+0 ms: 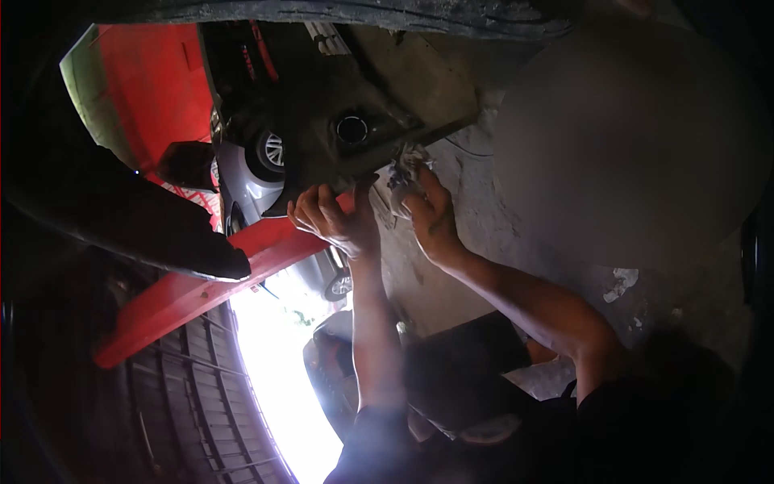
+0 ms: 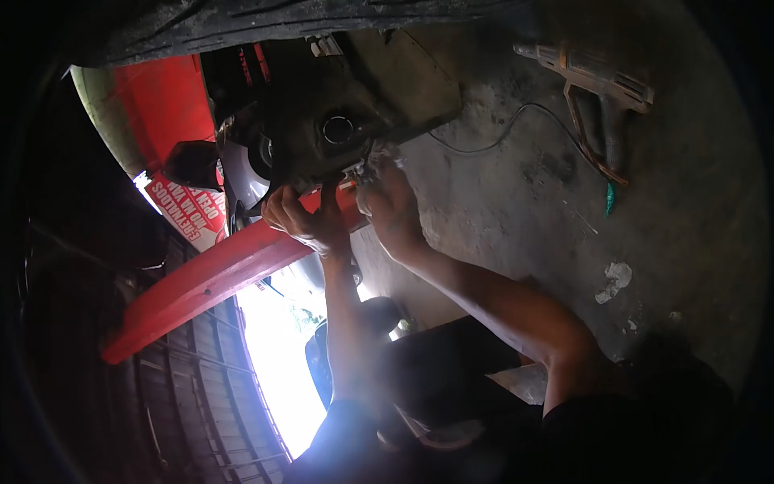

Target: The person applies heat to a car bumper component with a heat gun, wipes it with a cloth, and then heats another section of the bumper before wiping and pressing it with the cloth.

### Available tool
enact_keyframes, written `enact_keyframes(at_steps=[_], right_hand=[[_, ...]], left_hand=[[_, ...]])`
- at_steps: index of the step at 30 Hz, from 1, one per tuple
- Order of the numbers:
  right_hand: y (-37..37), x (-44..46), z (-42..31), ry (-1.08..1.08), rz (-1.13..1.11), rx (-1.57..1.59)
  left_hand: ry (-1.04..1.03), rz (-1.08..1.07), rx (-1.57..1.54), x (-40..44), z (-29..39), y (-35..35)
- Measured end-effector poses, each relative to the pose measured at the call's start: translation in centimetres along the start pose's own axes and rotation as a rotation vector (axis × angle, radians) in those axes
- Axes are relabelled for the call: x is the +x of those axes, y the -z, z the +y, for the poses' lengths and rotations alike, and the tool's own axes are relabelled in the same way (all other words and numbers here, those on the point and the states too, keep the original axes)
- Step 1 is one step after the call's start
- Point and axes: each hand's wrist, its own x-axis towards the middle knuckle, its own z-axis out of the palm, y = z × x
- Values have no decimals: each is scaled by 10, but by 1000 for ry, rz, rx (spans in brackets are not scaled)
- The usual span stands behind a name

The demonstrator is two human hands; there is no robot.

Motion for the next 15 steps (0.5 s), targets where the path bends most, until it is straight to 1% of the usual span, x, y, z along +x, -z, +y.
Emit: enact_keyframes(at_steps=[2, 4, 7, 10, 13, 15], right_hand=[[-7, -2, 4, -158, -30, 326], [-23, 2, 7, -249, 22, 481], [-27, 5, 2, -137, 33, 182], [-37, 9, 0, -204, 247, 241], [-52, 1, -6, -247, 256, 325], [-59, 4, 4, 45, 207, 47]], left_hand=[[9, -10, -14, -2, -3, 0], [27, -32, -24, 0, -4, 6], [45, -146, -76, 9, 1, 18], [57, -247, -153, 14, 5, 29], [46, -285, -216, 21, 11, 36], [63, -287, -246, 31, 14, 35]])
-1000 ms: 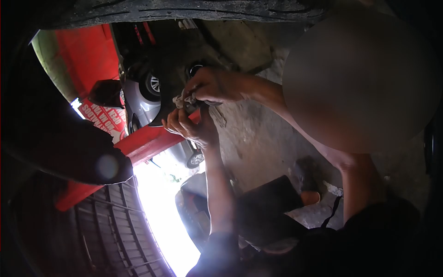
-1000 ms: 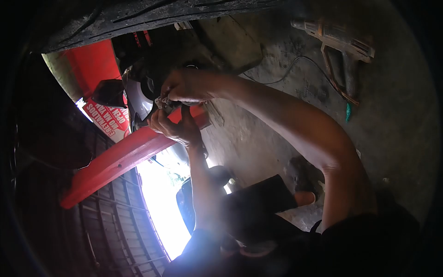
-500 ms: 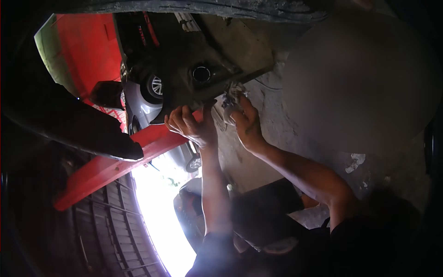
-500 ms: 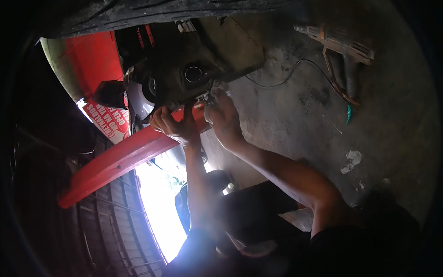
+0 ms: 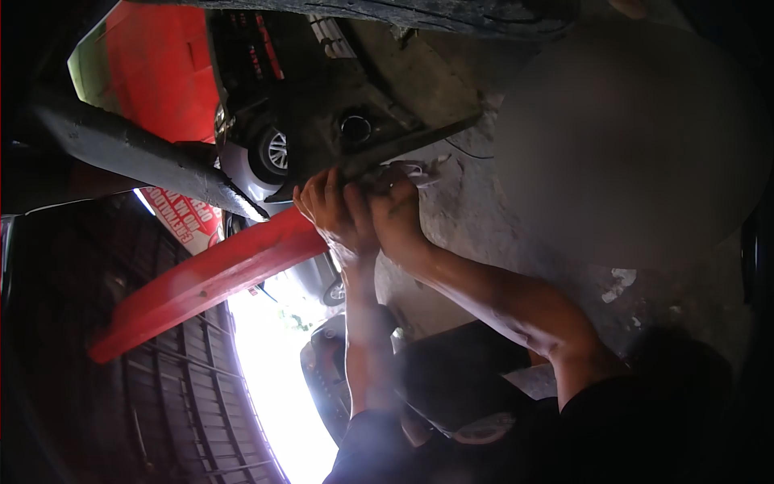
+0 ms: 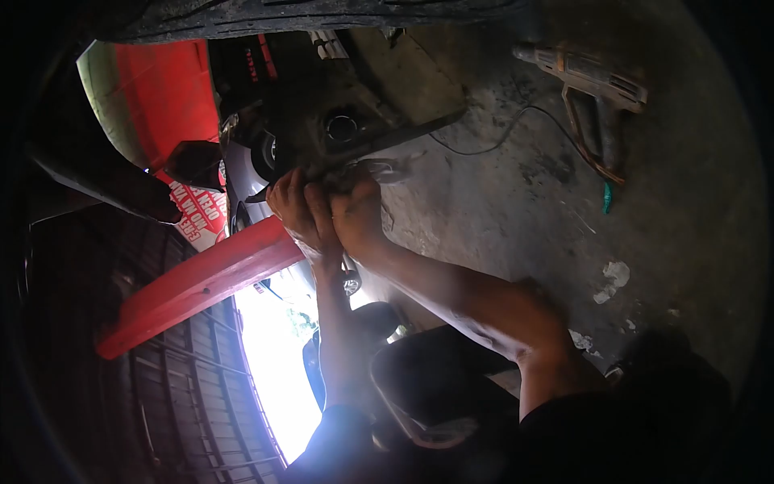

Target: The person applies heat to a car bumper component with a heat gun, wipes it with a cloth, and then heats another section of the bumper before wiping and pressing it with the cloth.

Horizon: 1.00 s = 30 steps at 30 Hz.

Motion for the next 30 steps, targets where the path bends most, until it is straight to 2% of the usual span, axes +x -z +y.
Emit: enact_keyframes(at_steps=[1, 2, 5, 6, 9, 10, 13, 16, 19, 22, 25, 28, 30], right_hand=[[-2, -3, 6, 146, -32, -125], [4, -1, 9, -24, -64, -134], [10, 5, 2, 120, -61, -90], [16, 7, 0, 48, -107, -45], [25, 16, -2, 44, -45, 287], [31, 21, 6, -49, -53, 389], [35, 28, 7, -108, -52, 307], [26, 26, 1, -321, 69, 279], [27, 20, -23, -479, 46, 524], [32, 14, -19, -548, -20, 649], [35, 10, -20, -416, -60, 543], [42, 17, -11, -260, -136, 438], [42, 23, -6, -242, -175, 411]], left_hand=[[15, -9, -12, -1, 1, 3], [28, -23, -19, -5, 1, 8], [48, -26, -64, -2, 2, 5], [58, -42, -75, -2, 2, 7], [65, -90, -88, -1, 4, 16], [58, -112, -94, -1, 5, 18], [-23, -183, -2, 2, 3, 23], [-3, -185, 96, 2, 8, 21], [-45, -124, 151, -1, 2, 12], [-26, -42, 196, -3, -10, 1], [-21, 34, 214, -5, -7, -7], [-44, 1, 196, -2, -2, -3], [-8, -38, 189, 3, 6, 3]])
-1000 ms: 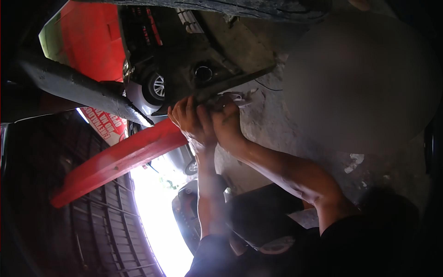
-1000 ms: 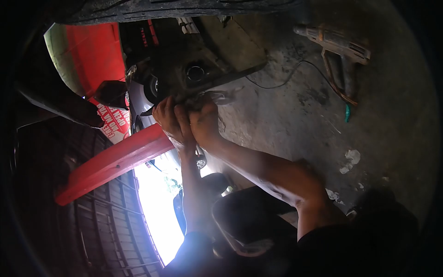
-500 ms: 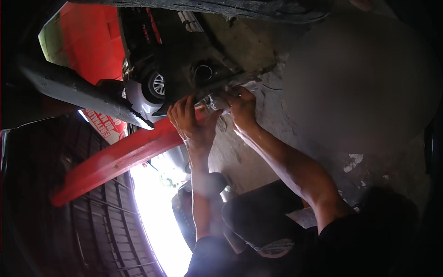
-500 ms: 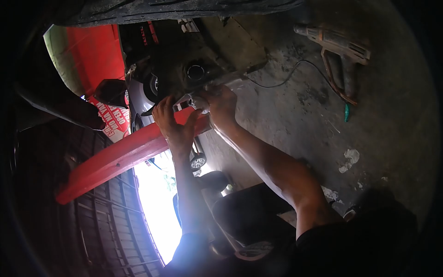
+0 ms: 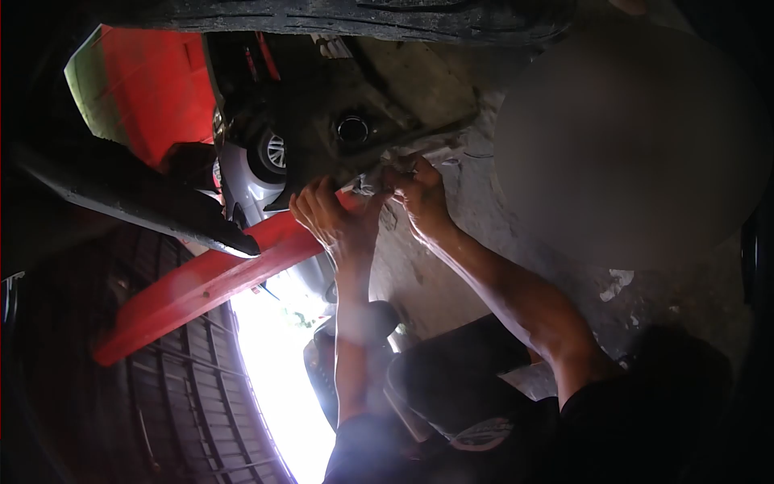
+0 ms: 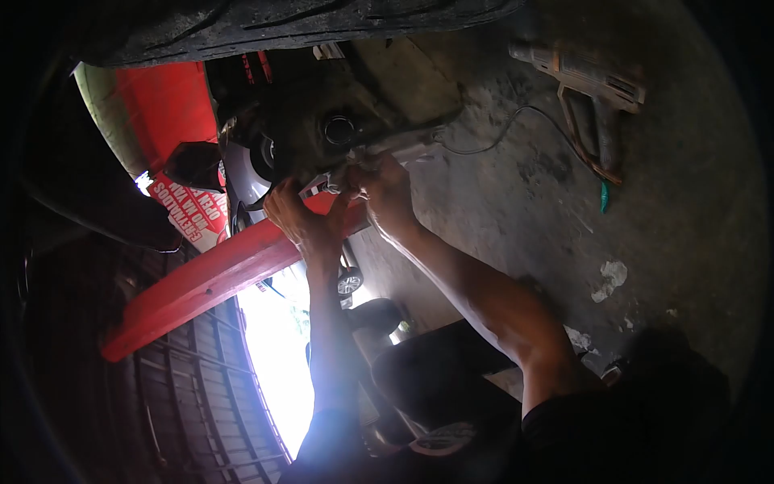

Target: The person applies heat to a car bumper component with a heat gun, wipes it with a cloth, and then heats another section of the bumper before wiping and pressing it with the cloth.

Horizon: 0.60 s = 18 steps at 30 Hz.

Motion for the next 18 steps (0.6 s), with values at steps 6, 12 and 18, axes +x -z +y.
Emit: enact_keyframes(at_steps=[6, 12, 18], right_hand=[[11, 6, 0, -20, -31, -26], [27, 9, -4, -181, 0, -113], [61, 58, -4, 129, 163, -502]], left_hand=[[-4, 50, 75, -5, -5, -17], [-7, 88, 102, -8, -14, -22], [-39, 173, 114, -13, -12, -28]])
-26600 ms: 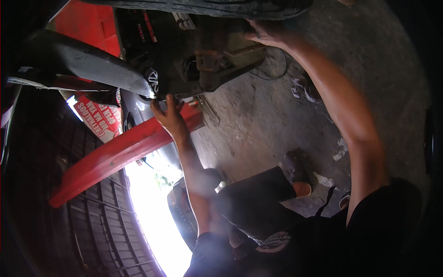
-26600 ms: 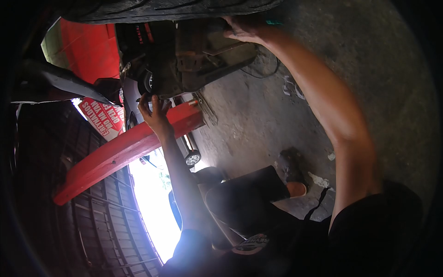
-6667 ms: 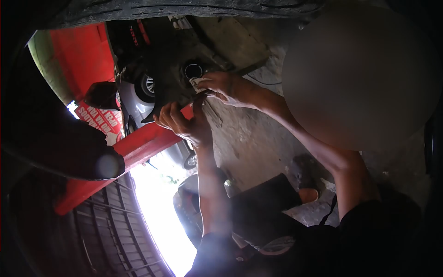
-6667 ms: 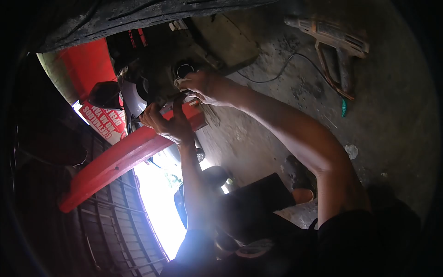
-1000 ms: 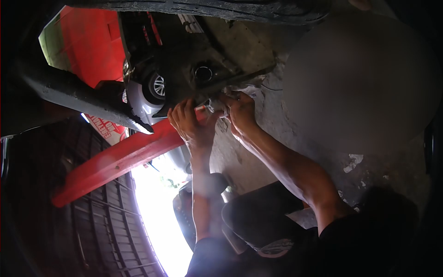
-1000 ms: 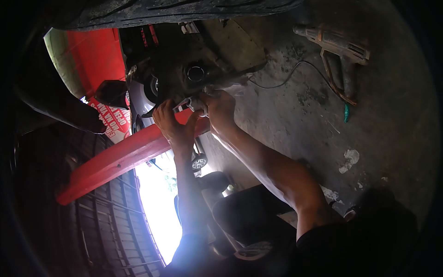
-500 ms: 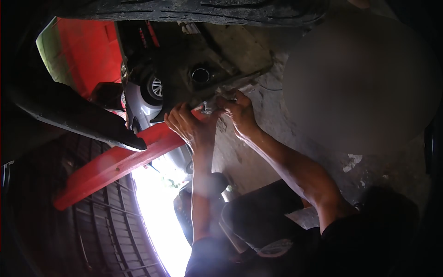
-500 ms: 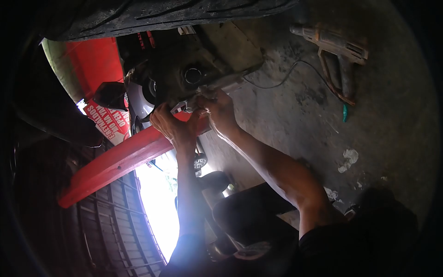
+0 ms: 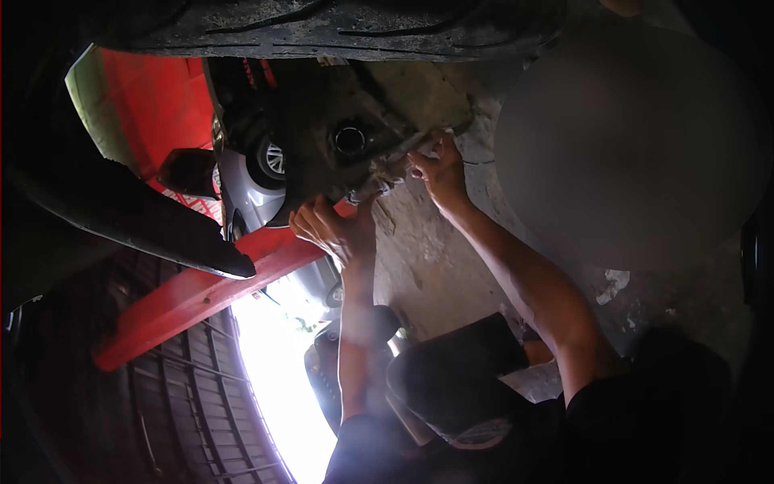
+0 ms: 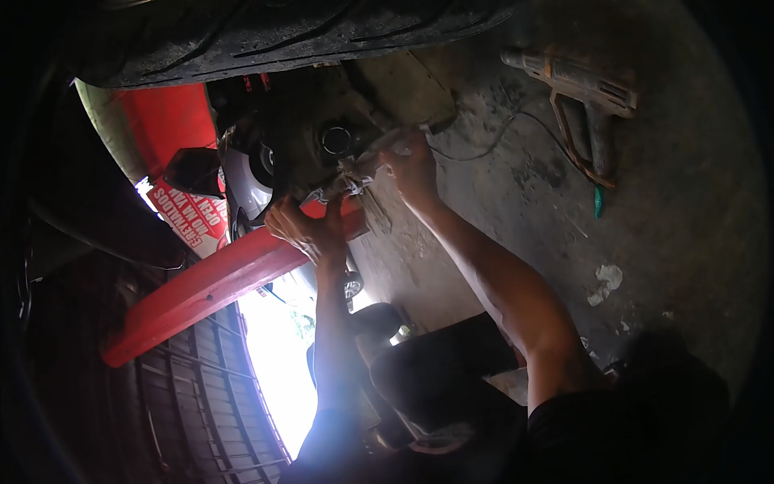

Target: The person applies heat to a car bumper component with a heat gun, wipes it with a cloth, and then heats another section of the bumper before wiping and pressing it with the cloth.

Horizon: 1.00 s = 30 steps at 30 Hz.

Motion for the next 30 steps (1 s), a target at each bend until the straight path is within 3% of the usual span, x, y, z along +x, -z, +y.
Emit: enact_keyframes(at_steps=[2, 5, 6, 9, 12, 15, 18, 21, 24, 27, 30], right_hand=[[-7, 9, -7, 218, -7, -44], [-16, 4, -34, 136, -419, -580], [-16, 11, -36, 276, -540, -758], [-17, 18, -40, 430, -640, -768], [-25, 25, -56, 282, -877, -513], [-57, 10, -122, 113, -1015, -373], [-64, 27, -94, 330, -1055, -348], [-44, 40, -68, -8, -1110, -432], [-37, 60, -55, -80, -1033, -794], [-49, 55, -68, 0, -1051, -833], [-71, 40, -98, 76, -1179, -572]], left_hand=[[-1, 21, 0, -2, -1, -2], [11, 17, 9, -5, -4, -3], [26, 3, 13, -6, -4, -2], [37, 2, 1, -5, -5, -4], [-1, 34, 7, 0, 0, -2], [-7, 38, 17, 0, 1, -3], [-5, 28, 19, -4, -5, -4], [28, 25, 7, -12, -2, -2], [40, 16, 16, -9, 3, -4], [68, -7, 2, -11, 0, -4], [67, 5, -7, -12, -2, -5]])
